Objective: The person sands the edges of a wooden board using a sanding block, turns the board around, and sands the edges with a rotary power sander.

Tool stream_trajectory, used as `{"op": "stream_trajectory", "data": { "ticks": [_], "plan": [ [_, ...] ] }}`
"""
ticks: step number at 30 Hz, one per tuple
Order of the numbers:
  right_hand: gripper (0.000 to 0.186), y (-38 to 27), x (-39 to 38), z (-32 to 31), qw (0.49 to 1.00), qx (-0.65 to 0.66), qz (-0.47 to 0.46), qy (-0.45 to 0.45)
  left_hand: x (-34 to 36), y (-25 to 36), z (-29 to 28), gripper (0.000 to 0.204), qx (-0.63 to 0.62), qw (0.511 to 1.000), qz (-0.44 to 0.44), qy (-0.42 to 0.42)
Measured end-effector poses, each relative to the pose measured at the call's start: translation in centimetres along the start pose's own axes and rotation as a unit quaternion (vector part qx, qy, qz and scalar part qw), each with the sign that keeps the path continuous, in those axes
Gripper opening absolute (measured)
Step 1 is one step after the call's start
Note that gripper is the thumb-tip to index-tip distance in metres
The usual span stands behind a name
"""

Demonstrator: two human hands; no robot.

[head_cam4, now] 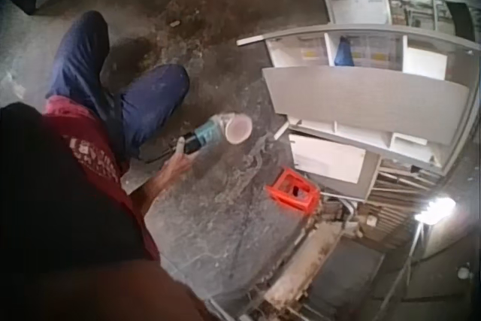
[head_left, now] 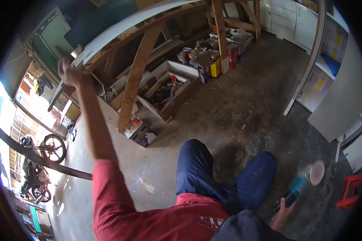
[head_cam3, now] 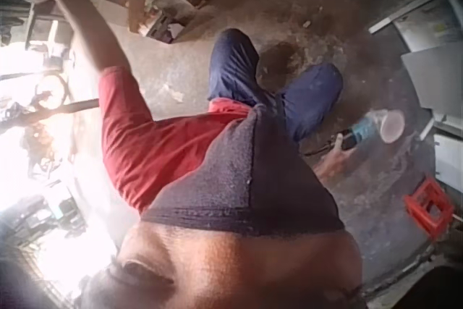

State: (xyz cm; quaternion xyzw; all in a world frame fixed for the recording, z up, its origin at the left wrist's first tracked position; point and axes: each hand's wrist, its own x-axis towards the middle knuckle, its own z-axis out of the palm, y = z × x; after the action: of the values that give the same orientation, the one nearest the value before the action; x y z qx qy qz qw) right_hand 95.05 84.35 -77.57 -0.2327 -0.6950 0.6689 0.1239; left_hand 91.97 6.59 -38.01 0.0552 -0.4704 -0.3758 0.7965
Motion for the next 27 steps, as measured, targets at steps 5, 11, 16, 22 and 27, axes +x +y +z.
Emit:
{"op": "stream_trajectory", "data": {
  "ticks": [5, 11, 16, 22, 27],
  "plan": [
    [0.088, -6.1, 1.3, 9.5, 0.988, -0.039, -0.116, -0.091, -29.8, 6.5, -4.8, 0.026, 0.069, 0.923, -0.136, -0.354],
    [0.074, -12.2, -6.4, 20.1, 0.946, -0.063, -0.227, -0.224, -47.7, 16.1, -2.7, 0.05, -0.199, 0.648, -0.6, -0.426],
    [0.073, -9.8, -12.2, 22.1, 0.905, -0.099, -0.295, -0.289, -44.9, 15.8, -3.4, 0.056, -0.121, 0.654, -0.59, -0.458],
    [0.078, -9.3, -9.5, 22.9, 0.692, 0.235, 0.209, -0.649, -40.1, 15.6, -5.7, 0.055, -0.101, 0.483, -0.669, -0.556],
    [0.065, -14.2, -10.8, 23.8, 0.781, 0.205, -0.004, -0.59, -38.4, 13.8, -5.7, 0.065, -0.201, 0.484, -0.574, -0.629]
  ]
}}
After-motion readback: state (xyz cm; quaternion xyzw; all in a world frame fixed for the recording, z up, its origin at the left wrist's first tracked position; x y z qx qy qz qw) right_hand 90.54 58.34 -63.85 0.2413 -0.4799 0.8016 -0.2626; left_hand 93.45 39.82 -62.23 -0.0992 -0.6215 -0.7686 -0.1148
